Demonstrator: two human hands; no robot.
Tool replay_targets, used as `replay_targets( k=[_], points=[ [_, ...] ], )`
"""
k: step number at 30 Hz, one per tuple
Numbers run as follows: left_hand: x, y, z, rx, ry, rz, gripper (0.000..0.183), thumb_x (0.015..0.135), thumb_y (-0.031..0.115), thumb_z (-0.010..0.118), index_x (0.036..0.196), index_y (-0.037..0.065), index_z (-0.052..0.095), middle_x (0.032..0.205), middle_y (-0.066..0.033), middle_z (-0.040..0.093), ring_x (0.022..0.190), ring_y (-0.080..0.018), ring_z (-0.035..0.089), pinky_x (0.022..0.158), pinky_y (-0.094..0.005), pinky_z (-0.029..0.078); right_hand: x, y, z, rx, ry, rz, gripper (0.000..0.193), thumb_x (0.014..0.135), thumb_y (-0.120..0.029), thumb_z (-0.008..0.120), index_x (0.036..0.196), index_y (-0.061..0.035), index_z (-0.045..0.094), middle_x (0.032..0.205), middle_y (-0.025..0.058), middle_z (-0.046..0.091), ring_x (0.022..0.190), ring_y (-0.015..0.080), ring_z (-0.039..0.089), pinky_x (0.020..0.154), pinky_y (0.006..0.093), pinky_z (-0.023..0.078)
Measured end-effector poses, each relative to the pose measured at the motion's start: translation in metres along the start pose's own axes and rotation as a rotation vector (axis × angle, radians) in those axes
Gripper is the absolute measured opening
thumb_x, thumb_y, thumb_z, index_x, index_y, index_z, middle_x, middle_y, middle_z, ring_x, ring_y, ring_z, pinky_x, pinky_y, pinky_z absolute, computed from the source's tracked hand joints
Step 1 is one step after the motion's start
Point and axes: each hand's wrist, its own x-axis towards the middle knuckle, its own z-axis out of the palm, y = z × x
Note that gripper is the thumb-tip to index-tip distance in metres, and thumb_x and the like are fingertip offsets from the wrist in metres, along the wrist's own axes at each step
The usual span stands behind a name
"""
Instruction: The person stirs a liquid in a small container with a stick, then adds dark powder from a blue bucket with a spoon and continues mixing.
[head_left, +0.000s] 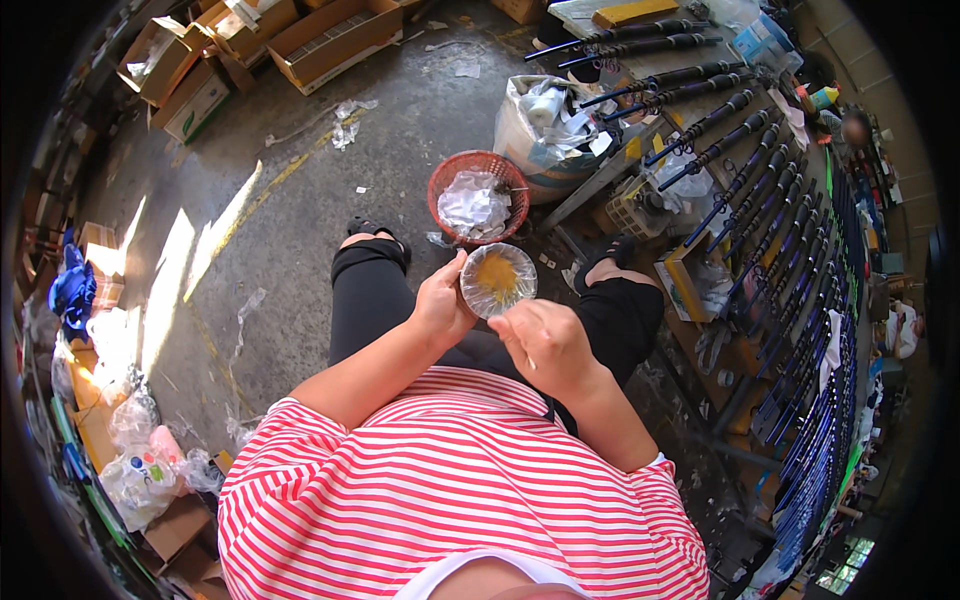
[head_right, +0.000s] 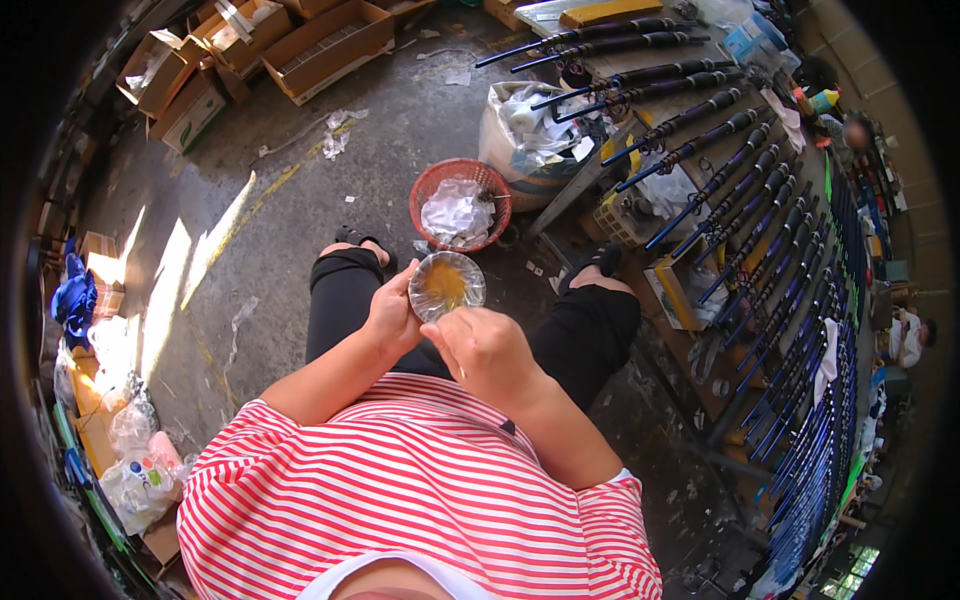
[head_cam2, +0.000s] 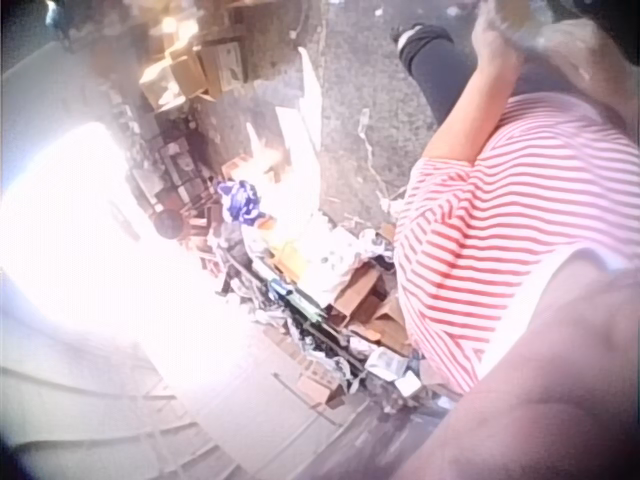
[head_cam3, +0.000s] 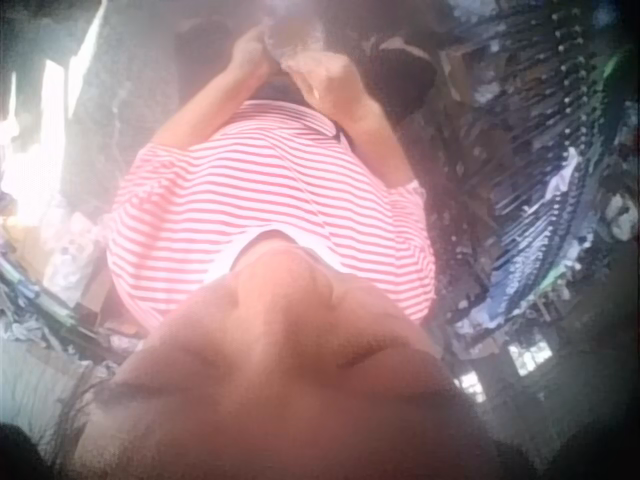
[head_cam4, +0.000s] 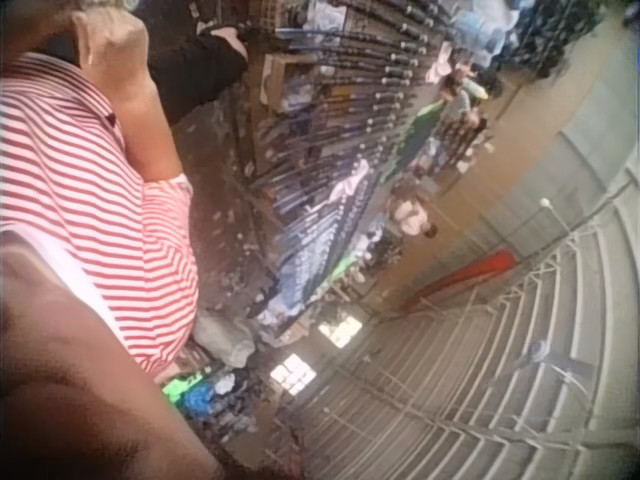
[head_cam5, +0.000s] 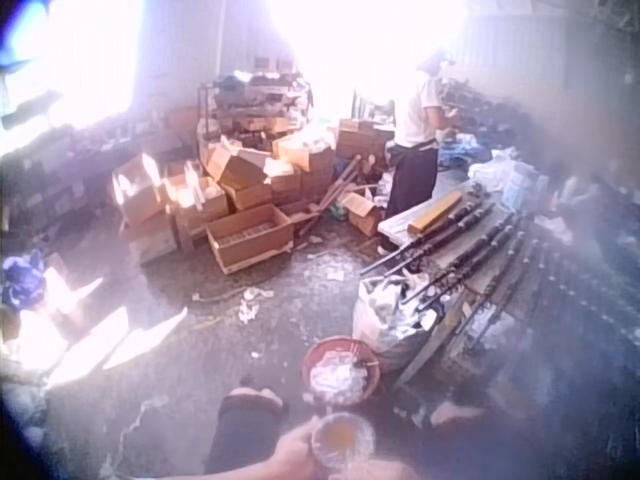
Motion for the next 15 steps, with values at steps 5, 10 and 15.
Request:
replay_targets(
  k=[5, 10, 15],
  points=[
    [-0.003, 0.004, -0.001, 0.010, 0.018, 0.019, 0.039, 0.100, 0.030, 0.030, 0.110, 0.000, 0.053, 0.109, -0.0141, 0.059, 0.103, -0.0273, 0.056, 0.094, -0.0417, 0.043, -0.005, 0.007, -0.006, 0.096, 0.052, 0.039, 0.017, 0.082, -0.008, 0.061, 0.069, -0.0019, 0.053, 0.062, 0.0125, 0.055, 0.057, 0.0299, 0.057, 0.051, 0.0368, 0.045],
    [-0.001, 0.003, -0.001, 0.011, 0.015, 0.016, 0.039, 0.100, 0.029, 0.030, 0.110, 0.000, 0.053, 0.109, -0.0142, 0.059, 0.103, -0.0274, 0.056, 0.094, -0.0418, 0.043, -0.001, 0.003, -0.005, 0.138, -0.022, 0.010, 0.019, 0.083, -0.008, 0.060, 0.067, -0.0005, 0.054, 0.061, 0.0129, 0.056, 0.056, 0.0305, 0.057, 0.051, 0.0363, 0.045],
    [-0.001, 0.001, -0.001, 0.050, 0.021, 0.007, 0.041, 0.099, 0.030, 0.030, 0.118, 0.000, 0.051, 0.116, -0.0133, 0.058, 0.110, -0.0270, 0.054, 0.098, -0.0426, 0.039, 0.003, 0.007, -0.005, 0.088, 0.089, 0.048, 0.017, 0.083, -0.009, 0.061, 0.069, -0.0010, 0.055, 0.064, 0.0135, 0.057, 0.058, 0.0311, 0.058, 0.052, 0.0374, 0.045]
  ],
)
